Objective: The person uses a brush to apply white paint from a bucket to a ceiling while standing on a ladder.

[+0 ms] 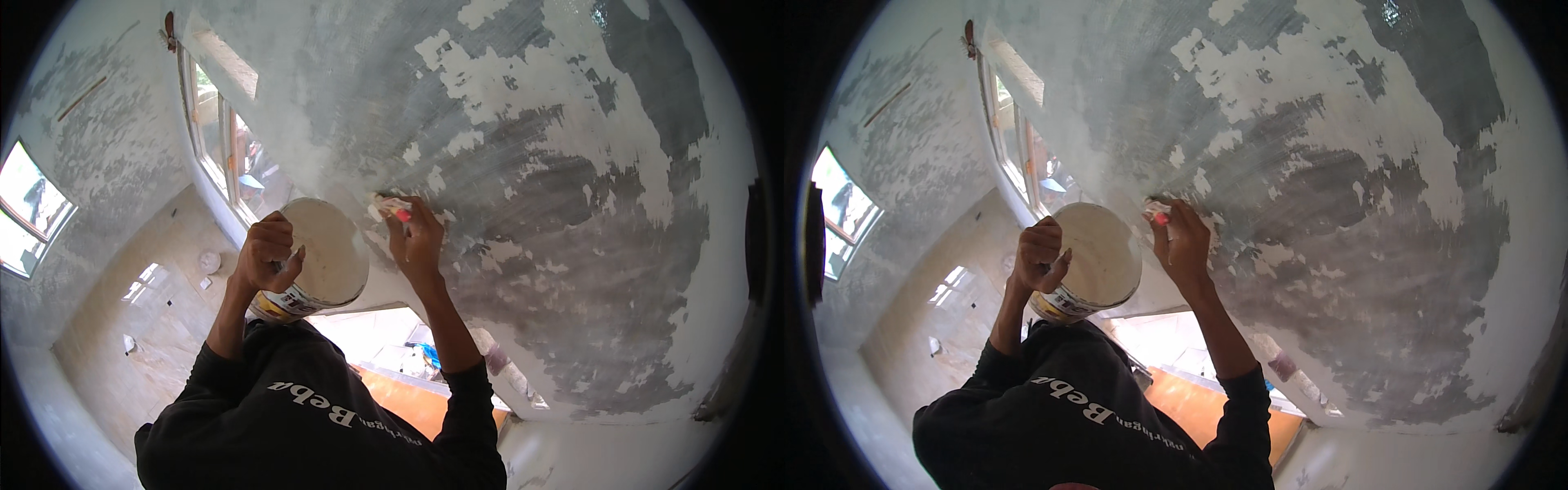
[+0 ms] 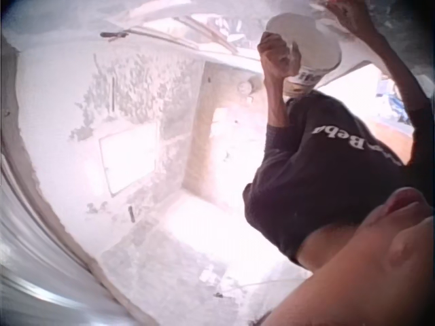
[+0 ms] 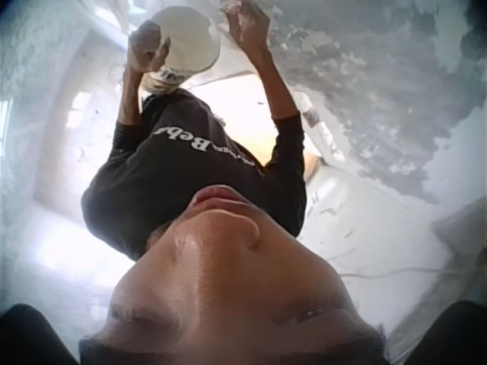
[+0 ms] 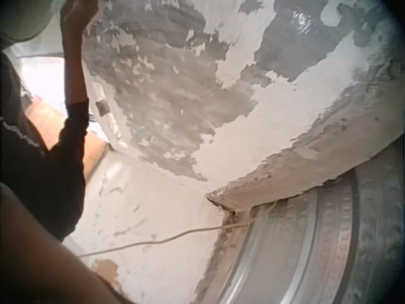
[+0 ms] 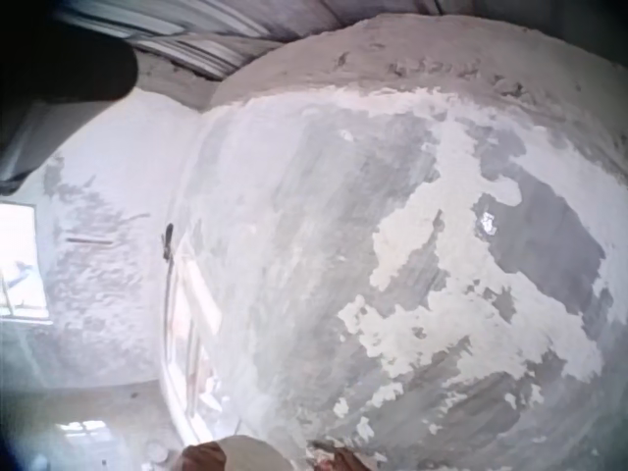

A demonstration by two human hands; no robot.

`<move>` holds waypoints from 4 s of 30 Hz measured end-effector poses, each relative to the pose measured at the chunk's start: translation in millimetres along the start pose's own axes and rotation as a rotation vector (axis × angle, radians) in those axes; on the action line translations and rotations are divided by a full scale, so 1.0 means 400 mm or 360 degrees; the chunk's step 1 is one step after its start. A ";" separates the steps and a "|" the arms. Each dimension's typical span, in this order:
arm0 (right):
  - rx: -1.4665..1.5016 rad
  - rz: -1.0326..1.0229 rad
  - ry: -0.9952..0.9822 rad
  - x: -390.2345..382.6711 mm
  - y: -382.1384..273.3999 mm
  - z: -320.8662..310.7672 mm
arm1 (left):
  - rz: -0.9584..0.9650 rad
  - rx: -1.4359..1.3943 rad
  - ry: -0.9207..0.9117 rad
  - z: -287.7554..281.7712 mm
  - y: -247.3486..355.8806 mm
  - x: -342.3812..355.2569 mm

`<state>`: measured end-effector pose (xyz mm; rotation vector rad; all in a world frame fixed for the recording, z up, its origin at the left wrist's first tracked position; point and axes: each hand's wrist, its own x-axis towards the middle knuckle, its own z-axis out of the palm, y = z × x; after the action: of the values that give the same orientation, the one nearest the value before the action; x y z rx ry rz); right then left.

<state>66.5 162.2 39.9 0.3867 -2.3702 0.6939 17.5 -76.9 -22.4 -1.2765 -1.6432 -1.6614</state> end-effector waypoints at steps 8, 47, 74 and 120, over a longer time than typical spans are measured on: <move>-0.0026 -0.0538 0.0709 0.114 -0.115 -0.095 | -0.0006 0.0042 0.0002 0.002 -0.008 -0.001; -0.0541 -0.0611 0.0439 -0.030 -0.009 0.035 | -0.0040 -0.0057 0.0102 -0.050 -0.089 0.057; 0.0011 -0.0332 0.0601 -0.019 -0.084 -0.002 | -0.0164 -0.0006 0.0067 -0.087 -0.093 0.039; 0.0777 0.0463 -0.0440 -0.195 -0.216 0.242 | -0.0135 0.0319 -0.0338 -0.151 0.045 -0.068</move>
<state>115.3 44.5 -41.6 0.3606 -2.5236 1.4492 28.1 -144.7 -27.3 -1.3349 -1.9594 -1.4041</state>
